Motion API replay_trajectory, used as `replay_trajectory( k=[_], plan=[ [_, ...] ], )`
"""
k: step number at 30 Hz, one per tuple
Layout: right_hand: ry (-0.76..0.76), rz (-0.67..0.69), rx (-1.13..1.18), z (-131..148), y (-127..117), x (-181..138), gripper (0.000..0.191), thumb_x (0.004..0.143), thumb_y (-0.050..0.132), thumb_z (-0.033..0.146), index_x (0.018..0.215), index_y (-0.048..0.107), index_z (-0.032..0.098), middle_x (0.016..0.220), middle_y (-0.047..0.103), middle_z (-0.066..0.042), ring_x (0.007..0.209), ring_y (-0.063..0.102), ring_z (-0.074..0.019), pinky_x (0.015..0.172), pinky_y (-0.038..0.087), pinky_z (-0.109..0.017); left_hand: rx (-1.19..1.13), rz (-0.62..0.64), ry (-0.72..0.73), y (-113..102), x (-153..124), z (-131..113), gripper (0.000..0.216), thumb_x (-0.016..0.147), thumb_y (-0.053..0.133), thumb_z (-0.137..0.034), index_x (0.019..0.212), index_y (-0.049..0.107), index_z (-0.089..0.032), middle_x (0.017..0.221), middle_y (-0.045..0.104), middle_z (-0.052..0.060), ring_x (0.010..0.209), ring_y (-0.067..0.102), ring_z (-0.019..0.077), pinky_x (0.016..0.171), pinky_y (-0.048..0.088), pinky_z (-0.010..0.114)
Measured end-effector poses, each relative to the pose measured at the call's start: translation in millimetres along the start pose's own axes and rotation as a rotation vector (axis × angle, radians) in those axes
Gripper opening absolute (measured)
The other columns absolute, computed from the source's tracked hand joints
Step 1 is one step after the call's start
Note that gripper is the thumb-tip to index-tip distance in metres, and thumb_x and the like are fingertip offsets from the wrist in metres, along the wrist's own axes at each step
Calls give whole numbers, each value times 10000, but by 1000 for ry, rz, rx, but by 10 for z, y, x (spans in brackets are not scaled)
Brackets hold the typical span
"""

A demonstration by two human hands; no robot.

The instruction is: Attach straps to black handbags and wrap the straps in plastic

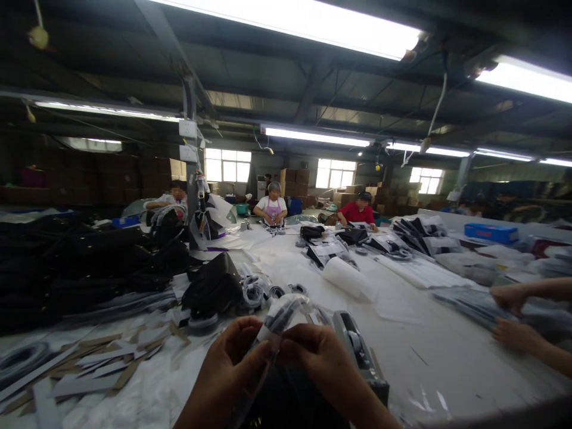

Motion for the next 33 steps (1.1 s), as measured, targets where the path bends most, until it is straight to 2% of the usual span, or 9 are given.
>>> replay_trajectory(
  k=[5,9,13,16,22,25,30,33],
  plan=[
    [-140,-46,-137,47,16,-79,245,841,578,124,945,763,247,883,768,-17,837,706,-211,751,528,-278,53,-34,21,-41,33,27,434,633,833,-446,935,659,-187,869,770,60,843,723,256,718,558,286],
    [-156,-132,-273,22,8,-98,221,849,585,147,931,751,268,895,743,-20,862,679,-215,773,512,-301,52,-37,28,-42,26,53,417,639,838,-425,934,660,-190,828,763,42,799,716,231,687,545,259],
    [-136,-124,-94,-117,-14,-46,107,848,630,244,861,736,246,924,716,-34,859,670,-217,710,522,-287,35,-23,24,-24,-8,45,388,643,836,-424,911,664,-203,869,765,30,819,717,217,703,542,241],
    [-91,-101,29,-218,-26,-18,81,815,671,255,830,746,228,850,739,-40,817,677,-227,724,519,-304,40,2,21,-10,-26,39,349,657,829,-416,888,666,-211,856,761,11,821,719,200,720,539,224],
    [-107,-156,48,-181,31,-34,189,799,630,155,891,783,217,860,772,-60,826,703,-252,754,521,-325,70,3,44,22,-40,38,367,651,822,-426,909,683,-206,896,770,38,866,715,226,731,549,241],
    [-114,-211,48,-174,104,-36,211,807,628,171,947,782,208,918,774,-80,886,706,-273,787,523,-340,92,-26,57,19,-46,21,375,642,826,-418,911,687,-197,907,762,44,890,708,238,734,557,247],
    [-113,-259,61,-186,206,-18,206,828,638,219,980,778,217,955,772,-81,947,698,-277,828,520,-337,77,-30,27,-42,-39,3,408,640,828,-434,934,662,-204,892,749,35,716,704,199,567,534,219],
    [-111,-260,30,-165,234,0,221,823,629,191,988,774,217,931,771,-71,887,701,-254,777,528,-311,70,9,-32,-64,-35,18,418,661,810,-463,952,643,-215,745,741,19,571,666,171,473,482,204]
  ],
)
Point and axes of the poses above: each hand's wrist, its own x-axis towards the middle knuckle, its own y-axis out of the palm, z = x × y, the point moved 3 cm from there along x, towards the middle knuckle
